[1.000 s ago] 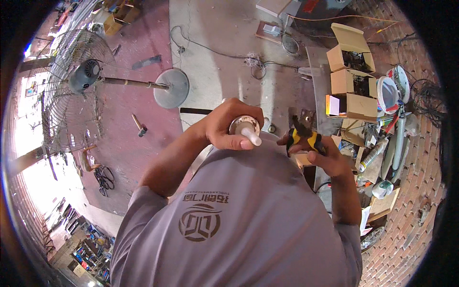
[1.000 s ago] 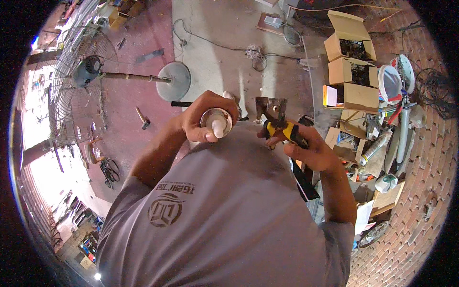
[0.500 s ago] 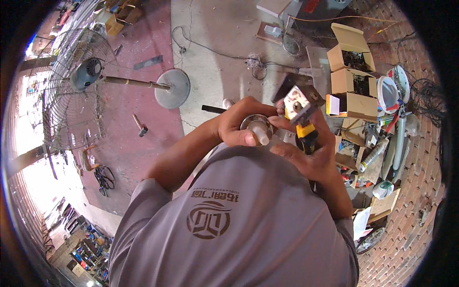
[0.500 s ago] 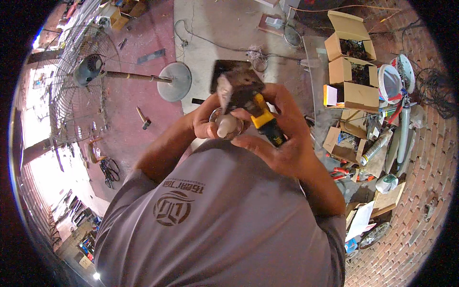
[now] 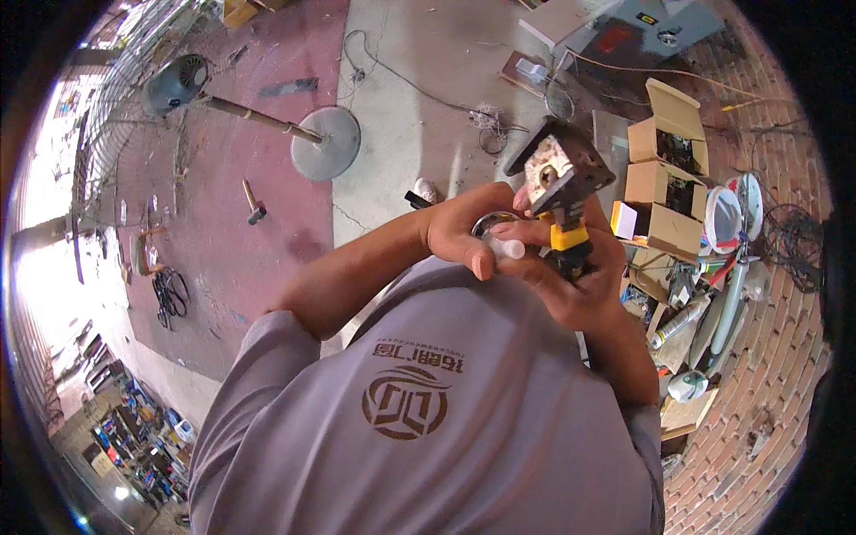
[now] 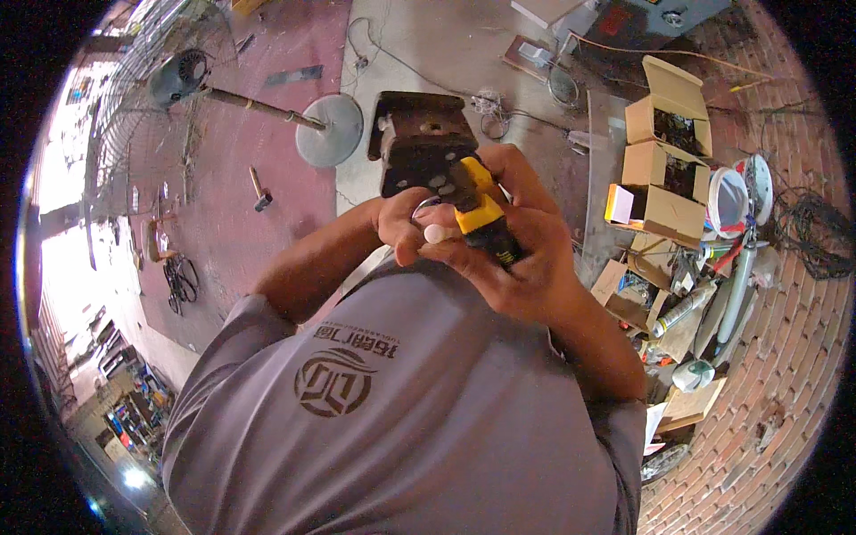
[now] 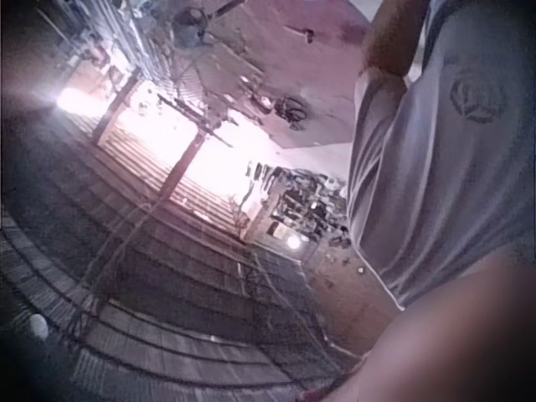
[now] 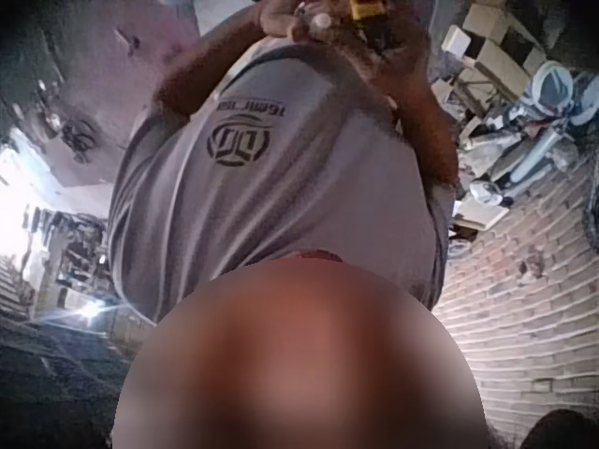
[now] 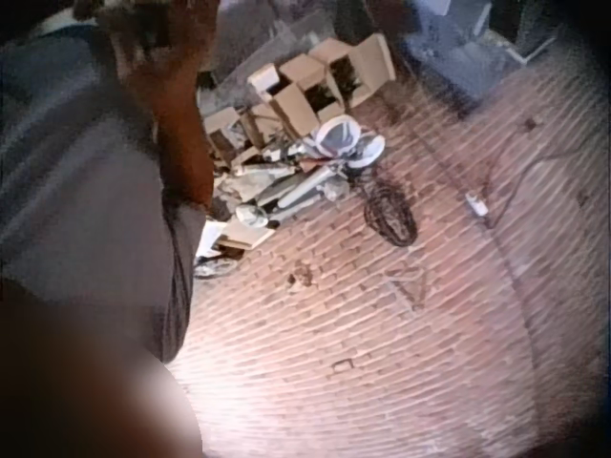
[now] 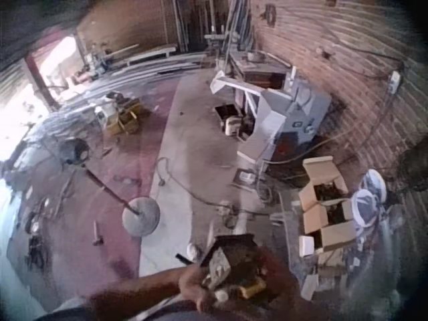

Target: The person loads a sealant tube into a caulking gun, cuts the nozzle tip with pliers, and punctures the seal with a small tool. They then apply sealant along the edge of a metal frame profile on the floor.

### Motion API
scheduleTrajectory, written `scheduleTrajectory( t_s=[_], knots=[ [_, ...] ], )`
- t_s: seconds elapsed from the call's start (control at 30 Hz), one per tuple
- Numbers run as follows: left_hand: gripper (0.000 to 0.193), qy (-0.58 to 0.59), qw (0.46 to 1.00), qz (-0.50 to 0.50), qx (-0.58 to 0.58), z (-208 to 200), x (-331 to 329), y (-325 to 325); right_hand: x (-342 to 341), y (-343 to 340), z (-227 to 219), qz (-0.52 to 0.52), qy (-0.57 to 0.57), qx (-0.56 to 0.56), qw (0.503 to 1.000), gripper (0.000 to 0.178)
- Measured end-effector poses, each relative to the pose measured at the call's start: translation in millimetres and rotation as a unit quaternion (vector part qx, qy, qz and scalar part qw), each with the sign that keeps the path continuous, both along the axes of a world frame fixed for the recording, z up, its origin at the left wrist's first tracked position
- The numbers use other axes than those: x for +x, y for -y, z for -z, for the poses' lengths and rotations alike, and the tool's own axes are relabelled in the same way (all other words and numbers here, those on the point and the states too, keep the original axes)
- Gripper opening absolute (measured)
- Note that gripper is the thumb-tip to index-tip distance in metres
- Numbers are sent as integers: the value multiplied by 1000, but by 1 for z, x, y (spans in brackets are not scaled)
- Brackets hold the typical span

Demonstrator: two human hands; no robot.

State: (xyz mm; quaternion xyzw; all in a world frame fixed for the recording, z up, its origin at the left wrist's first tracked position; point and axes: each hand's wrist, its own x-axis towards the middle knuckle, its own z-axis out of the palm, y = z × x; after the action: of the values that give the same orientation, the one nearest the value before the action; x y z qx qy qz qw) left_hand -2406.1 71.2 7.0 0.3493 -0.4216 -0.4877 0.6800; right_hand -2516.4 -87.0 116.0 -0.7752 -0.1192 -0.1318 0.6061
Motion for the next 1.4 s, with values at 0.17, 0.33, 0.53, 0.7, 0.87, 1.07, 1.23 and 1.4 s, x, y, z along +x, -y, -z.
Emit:
scheduleTrajectory(
  t_s=[0.17, 0.33, 0.53, 0.7, 0.87, 1.07, 1.23, 1.4],
  knots=[
    [102, -13, 999, -47, -7, -3, -2, -8, 9, -8, -1, -20, 26, 18, 999, 25],
    [92, -32, 999, 5, 40, -13, -4, -16, 3, -17, -7, -34, 9, 18, 999, 23],
    [71, 15, 994, -105, 23, -16, -12, -10, 0, -25, 2, -45, 42, 33, 998, 24],
    [79, 125, 973, -181, 66, -18, -26, -27, 4, -23, 8, -38, 60, 0, 997, 23],
    [82, 94, 973, -207, 41, -23, -36, -32, 7, -29, 19, -36, 93, -6, 995, 28],
    [84, 52, 971, -231, 0, -27, -41, -30, 3, -31, 21, -18, 90, -14, 996, 32],
    [81, 44, 974, -221, 13, -31, -39, -35, 1, -30, 21, -19, 74, -28, 997, 35],
    [80, 22, 974, -226, 16, -29, -40, -31, -2, -28, 18, -2, 68, -82, 994, 32]
  ],
)
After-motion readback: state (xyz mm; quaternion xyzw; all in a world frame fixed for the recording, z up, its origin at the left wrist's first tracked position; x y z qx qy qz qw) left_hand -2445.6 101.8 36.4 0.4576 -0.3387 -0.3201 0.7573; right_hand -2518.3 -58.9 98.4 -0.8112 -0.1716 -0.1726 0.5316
